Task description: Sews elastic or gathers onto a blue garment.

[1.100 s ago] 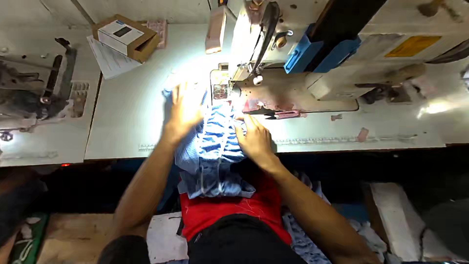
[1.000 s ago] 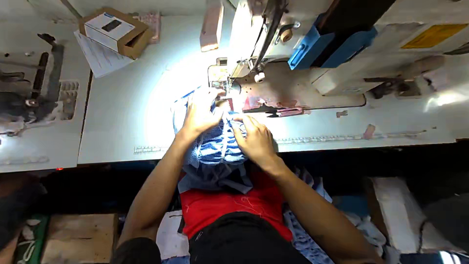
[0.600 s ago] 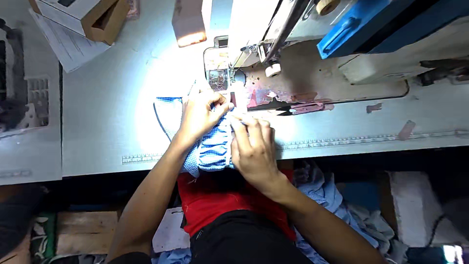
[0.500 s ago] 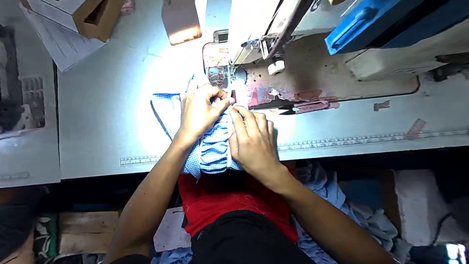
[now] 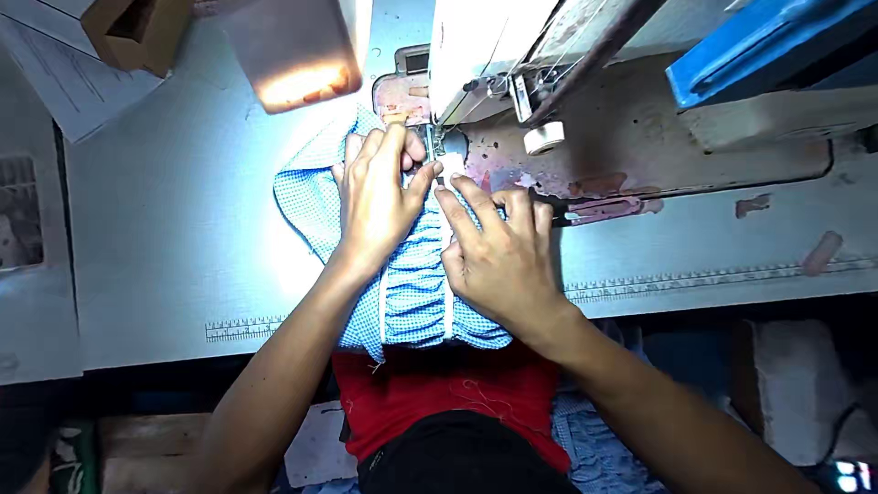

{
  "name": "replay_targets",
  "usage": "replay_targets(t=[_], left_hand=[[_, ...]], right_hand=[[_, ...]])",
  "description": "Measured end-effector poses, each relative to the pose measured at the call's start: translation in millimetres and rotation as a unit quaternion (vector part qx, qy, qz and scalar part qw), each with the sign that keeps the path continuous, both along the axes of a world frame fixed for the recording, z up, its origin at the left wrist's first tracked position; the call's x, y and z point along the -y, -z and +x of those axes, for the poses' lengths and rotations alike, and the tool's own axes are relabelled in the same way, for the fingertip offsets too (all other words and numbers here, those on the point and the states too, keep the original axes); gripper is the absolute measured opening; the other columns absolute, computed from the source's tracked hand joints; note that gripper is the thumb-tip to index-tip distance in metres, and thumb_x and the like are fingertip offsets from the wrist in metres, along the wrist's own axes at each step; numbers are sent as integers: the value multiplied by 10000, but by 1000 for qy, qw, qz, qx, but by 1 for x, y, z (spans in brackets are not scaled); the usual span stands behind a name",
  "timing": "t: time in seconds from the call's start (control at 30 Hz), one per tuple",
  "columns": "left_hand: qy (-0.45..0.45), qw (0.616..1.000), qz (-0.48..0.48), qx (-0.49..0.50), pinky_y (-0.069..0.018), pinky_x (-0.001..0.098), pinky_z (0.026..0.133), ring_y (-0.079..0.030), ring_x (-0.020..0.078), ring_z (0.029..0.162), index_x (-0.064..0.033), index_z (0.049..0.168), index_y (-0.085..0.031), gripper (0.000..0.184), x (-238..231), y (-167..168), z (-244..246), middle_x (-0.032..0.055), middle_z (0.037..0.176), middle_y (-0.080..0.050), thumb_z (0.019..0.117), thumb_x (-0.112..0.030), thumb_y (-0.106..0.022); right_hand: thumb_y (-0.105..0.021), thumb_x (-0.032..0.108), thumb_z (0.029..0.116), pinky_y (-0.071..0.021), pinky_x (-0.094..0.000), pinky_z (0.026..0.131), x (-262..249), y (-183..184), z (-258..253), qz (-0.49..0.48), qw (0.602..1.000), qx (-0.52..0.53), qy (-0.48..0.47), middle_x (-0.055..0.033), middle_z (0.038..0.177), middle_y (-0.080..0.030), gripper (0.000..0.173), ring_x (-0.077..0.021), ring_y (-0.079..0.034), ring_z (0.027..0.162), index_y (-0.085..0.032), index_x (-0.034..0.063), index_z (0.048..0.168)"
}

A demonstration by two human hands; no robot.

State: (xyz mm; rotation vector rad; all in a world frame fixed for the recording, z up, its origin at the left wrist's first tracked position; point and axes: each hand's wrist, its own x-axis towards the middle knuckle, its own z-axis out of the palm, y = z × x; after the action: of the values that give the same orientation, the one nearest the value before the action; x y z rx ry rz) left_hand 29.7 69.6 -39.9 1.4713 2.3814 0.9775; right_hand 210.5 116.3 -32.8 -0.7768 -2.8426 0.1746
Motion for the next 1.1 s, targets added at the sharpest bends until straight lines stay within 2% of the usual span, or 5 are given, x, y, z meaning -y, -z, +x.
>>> replay_targets(t=[0.13,0.23,0.33,0.63,1.1], left_hand=[[62,998,19,-17,-409,411,934,-599,178,1079,-237,1086,-820,202,12,-3,-5,-30,1016,-737,985,-344,-682],[59,996,55,-34,-431,341,931,-610,179,1034,-197,1018,-824,168,13,0,-5,2,966,-732,953,-322,-733],[71,993,72,-55,-426,355,920,-612,192,1029,-183,951,-827,137,7,2,-6,1,929,-740,952,-285,-736],[62,994,68,-58,-414,346,901,-602,171,1023,-196,993,-828,145,-1,3,-8,-3,968,-733,955,-277,-715],[7,999,33,-26,-382,399,870,-580,162,1008,-234,922,-796,156,-5,3,5,-52,927,-695,949,-320,-669]], right_hand=[[-431,256,959,-391,-568,862,0,1,-1,13,1000,0,1,-87,1558,-502,571,-378,-543,1178,-541,156,1510],[-422,273,964,-390,-579,875,0,1,0,7,1000,8,4,-86,1571,-486,582,-386,-536,1195,-519,168,1528],[-430,262,957,-385,-585,885,-2,1,-2,3,1000,0,3,-102,1555,-497,583,-391,-538,1189,-524,155,1523],[-440,276,932,-380,-577,858,-15,-1,-9,-1,1000,10,-17,-97,1583,-467,612,-391,-520,1206,-519,120,1519],[-425,278,951,-379,-570,851,-29,-4,1,-5,999,9,-49,-57,1610,-446,589,-382,-515,1203,-534,136,1512]])
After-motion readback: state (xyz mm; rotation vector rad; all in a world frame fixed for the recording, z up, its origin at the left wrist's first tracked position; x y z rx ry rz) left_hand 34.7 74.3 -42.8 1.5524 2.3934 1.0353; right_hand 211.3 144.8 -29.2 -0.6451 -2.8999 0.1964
